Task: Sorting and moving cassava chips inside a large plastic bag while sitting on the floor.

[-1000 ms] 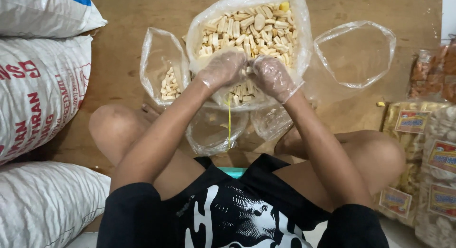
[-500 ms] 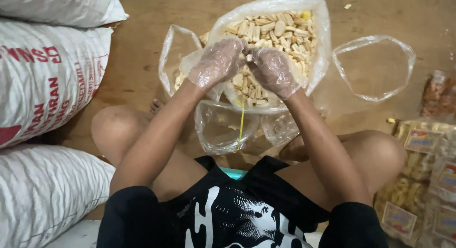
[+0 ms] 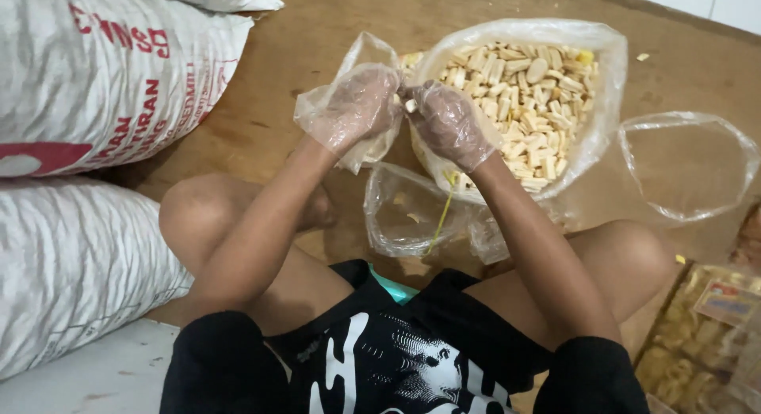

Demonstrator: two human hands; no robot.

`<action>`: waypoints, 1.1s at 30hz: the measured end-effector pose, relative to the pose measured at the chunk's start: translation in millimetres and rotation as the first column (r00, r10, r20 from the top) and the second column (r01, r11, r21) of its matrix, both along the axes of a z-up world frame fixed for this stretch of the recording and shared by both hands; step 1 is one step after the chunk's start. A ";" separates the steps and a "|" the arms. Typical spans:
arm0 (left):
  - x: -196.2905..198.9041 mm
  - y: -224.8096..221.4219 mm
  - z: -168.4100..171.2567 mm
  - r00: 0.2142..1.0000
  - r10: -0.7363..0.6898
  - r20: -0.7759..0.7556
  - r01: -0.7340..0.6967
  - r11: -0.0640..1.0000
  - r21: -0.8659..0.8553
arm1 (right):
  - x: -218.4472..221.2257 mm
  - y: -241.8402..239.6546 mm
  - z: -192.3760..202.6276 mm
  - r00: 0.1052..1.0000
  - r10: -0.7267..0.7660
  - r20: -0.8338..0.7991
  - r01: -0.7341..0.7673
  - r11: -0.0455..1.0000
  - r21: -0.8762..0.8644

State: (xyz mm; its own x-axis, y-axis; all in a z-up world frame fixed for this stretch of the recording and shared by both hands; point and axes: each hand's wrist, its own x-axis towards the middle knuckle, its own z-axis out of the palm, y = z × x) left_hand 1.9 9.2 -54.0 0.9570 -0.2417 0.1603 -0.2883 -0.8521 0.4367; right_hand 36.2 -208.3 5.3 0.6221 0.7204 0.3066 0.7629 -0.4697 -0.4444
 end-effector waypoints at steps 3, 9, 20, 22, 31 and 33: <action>-9.7 12.9 -3.1 0.996 0.071 0.061 -0.062 0.987 -0.146 | -4.7 10.9 -0.6 0.997 0.013 0.072 -0.019 0.997 0.078; -5.1 31.4 -26.2 0.970 0.078 0.230 -0.133 0.962 0.237 | -1.3 22.0 -12.2 0.987 0.059 0.152 -0.064 0.997 0.033; 3.5 39.2 -45.5 0.905 0.050 0.423 -0.226 0.899 0.376 | 14.8 13.9 -60.3 0.998 -0.055 0.020 0.054 0.998 0.041; 7.1 30.7 -45.3 0.908 0.046 0.417 -0.203 0.918 0.340 | 20.5 11.4 -53.5 0.996 -0.087 0.001 0.087 0.996 0.006; 15.8 -32.1 26.2 0.925 0.013 0.379 -0.098 0.973 0.208 | 28.6 -37.0 -9.9 0.963 -0.171 0.210 0.150 0.982 0.114; 24.8 -54.7 43.1 0.927 -0.019 0.375 -0.061 0.978 0.200 | 33.0 -57.3 -13.2 0.963 -0.216 0.164 0.210 0.976 0.054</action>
